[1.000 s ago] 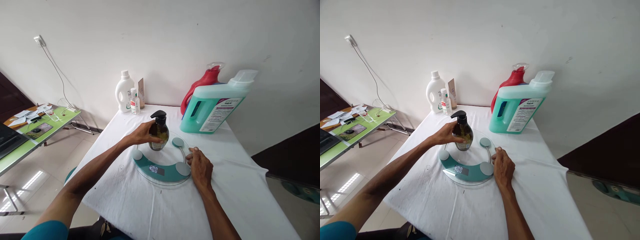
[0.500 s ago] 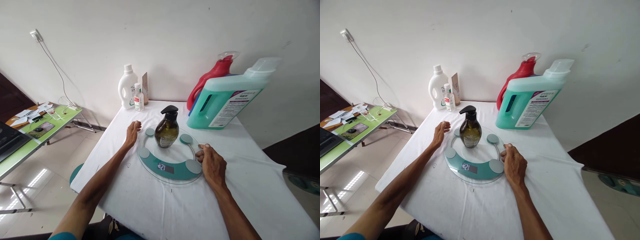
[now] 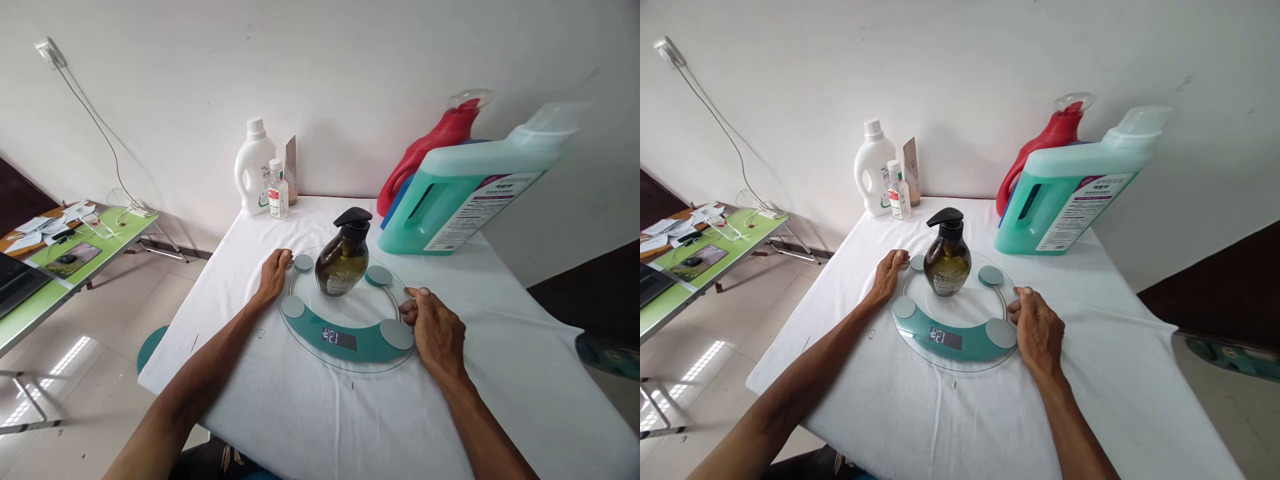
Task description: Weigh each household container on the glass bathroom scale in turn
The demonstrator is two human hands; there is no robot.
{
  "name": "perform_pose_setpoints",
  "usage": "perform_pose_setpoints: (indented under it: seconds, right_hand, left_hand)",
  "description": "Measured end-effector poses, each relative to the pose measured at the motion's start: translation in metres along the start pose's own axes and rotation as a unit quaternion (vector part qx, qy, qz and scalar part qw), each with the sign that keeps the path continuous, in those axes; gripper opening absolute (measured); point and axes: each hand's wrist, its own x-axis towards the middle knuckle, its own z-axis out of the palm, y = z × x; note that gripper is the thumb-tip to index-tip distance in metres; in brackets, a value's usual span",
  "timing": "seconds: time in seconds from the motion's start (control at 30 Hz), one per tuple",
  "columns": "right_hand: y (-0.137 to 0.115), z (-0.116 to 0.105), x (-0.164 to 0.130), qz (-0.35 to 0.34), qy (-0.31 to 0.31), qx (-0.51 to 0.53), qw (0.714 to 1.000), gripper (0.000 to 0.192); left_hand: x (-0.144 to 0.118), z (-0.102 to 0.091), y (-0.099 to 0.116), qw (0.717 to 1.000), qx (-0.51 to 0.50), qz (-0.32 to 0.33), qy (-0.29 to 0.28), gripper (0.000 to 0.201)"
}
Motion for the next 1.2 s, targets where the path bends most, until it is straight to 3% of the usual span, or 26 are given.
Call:
perform_pose_setpoints:
  seconds: [0.5, 1.2]
  right_hand:
    - [-0.0099, -0.0037, -0.0041, 0.004, -0.019, -0.006, 1.0, 0.078]
    - [-0.0053, -0.0021, -0.0022, -0.001, -0.011, -0.001, 1.0, 0.082]
  left_hand:
    - [0.0012, -0.0002, -0.0012, 1.0, 0.011, -0.005, -0.008, 0.043]
    - [0.0013, -0.0011, -0.0001, 1.0, 0.028, 0.0, -0.014, 0.04]
